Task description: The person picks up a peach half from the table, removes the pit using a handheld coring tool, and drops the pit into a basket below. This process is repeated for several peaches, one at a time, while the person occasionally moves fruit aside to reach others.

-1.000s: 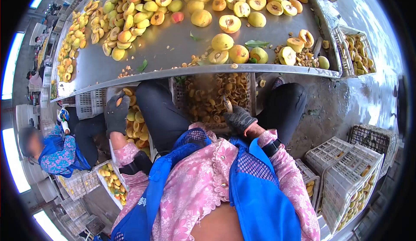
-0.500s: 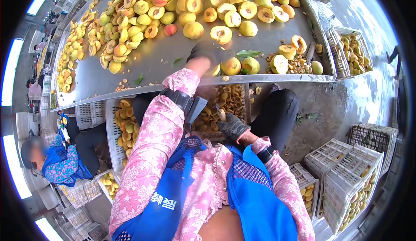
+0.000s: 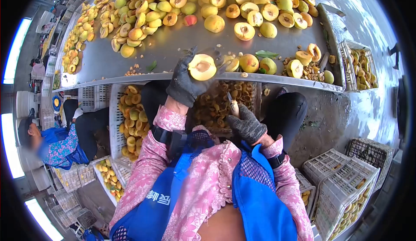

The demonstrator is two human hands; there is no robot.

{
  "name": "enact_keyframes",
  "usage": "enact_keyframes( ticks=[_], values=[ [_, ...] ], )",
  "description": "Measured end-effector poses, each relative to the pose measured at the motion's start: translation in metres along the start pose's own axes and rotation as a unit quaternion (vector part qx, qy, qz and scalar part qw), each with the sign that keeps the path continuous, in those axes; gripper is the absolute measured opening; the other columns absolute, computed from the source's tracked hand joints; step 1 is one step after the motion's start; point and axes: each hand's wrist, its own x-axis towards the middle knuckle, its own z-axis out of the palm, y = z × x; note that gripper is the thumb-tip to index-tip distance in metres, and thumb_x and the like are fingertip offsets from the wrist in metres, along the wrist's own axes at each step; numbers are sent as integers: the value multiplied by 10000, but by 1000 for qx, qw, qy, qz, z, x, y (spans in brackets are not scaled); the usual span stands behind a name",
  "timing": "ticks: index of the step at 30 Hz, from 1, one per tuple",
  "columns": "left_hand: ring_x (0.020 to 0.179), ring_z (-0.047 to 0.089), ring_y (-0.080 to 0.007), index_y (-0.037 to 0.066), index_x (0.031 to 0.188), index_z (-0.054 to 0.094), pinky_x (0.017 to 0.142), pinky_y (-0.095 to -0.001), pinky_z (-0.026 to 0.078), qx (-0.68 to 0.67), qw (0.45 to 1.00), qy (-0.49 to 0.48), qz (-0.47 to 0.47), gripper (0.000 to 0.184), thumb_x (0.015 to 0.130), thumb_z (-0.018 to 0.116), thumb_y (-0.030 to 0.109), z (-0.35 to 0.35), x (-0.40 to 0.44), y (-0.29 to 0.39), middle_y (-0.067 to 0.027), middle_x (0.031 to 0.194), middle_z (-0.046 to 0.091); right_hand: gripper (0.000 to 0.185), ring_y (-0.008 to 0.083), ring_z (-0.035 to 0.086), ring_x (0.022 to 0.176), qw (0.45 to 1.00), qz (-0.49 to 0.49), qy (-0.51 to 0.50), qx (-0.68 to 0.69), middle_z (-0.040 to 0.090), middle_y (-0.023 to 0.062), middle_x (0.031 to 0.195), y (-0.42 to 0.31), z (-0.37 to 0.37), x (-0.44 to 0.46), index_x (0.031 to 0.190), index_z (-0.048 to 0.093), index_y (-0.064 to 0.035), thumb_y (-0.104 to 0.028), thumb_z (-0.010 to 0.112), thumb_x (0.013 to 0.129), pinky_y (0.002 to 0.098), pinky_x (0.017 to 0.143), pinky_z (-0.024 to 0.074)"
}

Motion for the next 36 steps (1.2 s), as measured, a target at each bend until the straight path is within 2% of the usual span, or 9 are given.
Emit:
enact_keyframes(
  ticks=[1,3,7,13,16,19,22,34,36],
  values=[
    [1077,466,-351,-93,1170,412,981,-472,326,-211,976,18,-57,498,882,365,311,5,-7,0,-228,1143,489,271,228,514,663,997,-76,31,7,533,122,765,-17,1,-5,975,485,-25,-182,597,784,353,616,424],
    [1076,466,-357,-96,1183,396,981,-477,325,174,984,4,41,503,883,360,307,-10,-14,-16,-231,1152,482,276,237,522,681,995,-91,42,-15,531,131,767,-32,1,-8,973,480,-26,-183,603,783,356,622,423],
    [1064,479,-354,-105,1209,354,959,-466,359,323,939,1,118,503,891,350,284,-2,-28,-31,-233,1181,461,279,298,544,718,991,-107,46,-63,539,167,794,-57,8,-7,952,470,-18,-194,608,783,375,628,420],
    [982,548,-240,-98,1088,493,901,-350,427,304,935,-26,181,299,845,460,73,33,-49,-25,-183,1052,562,252,286,534,729,989,-93,61,-97,528,155,792,-63,16,-2,952,455,-14,-161,586,794,367,642,424],
    [950,560,-199,-77,1076,511,881,-320,432,-29,999,18,39,269,850,464,59,43,-55,-23,-150,1001,589,228,203,500,694,990,-76,65,-99,518,107,788,-58,17,-1,965,455,-19,-108,582,798,334,630,422],
    [973,547,-200,-66,1093,505,876,-315,430,409,876,-7,256,275,865,451,78,35,-61,-29,-143,1042,570,219,223,502,672,985,-107,80,-105,510,118,760,-49,22,1,945,444,-23,-105,581,796,346,612,418],
    [1008,522,-192,-51,1131,480,894,-307,411,229,952,-19,203,301,874,459,102,26,-54,-38,-132,1093,543,223,269,515,661,978,-106,84,-158,508,143,743,-52,23,1,934,432,-19,-103,579,790,358,602,420],
    [955,519,-157,-37,1140,458,873,-278,406,277,913,51,293,329,887,458,174,-2,-43,-77,-106,1040,550,287,361,548,705,963,-113,65,-237,532,201,776,-59,31,12,953,410,-8,-107,591,753,396,594,434],
    [902,529,-148,-35,1095,487,836,-270,420,213,946,112,218,295,884,458,170,-19,-34,-88,-92,973,565,295,352,545,704,960,-134,56,-239,529,194,770,-52,33,14,960,410,-9,-106,593,751,395,601,433]
  ],
)
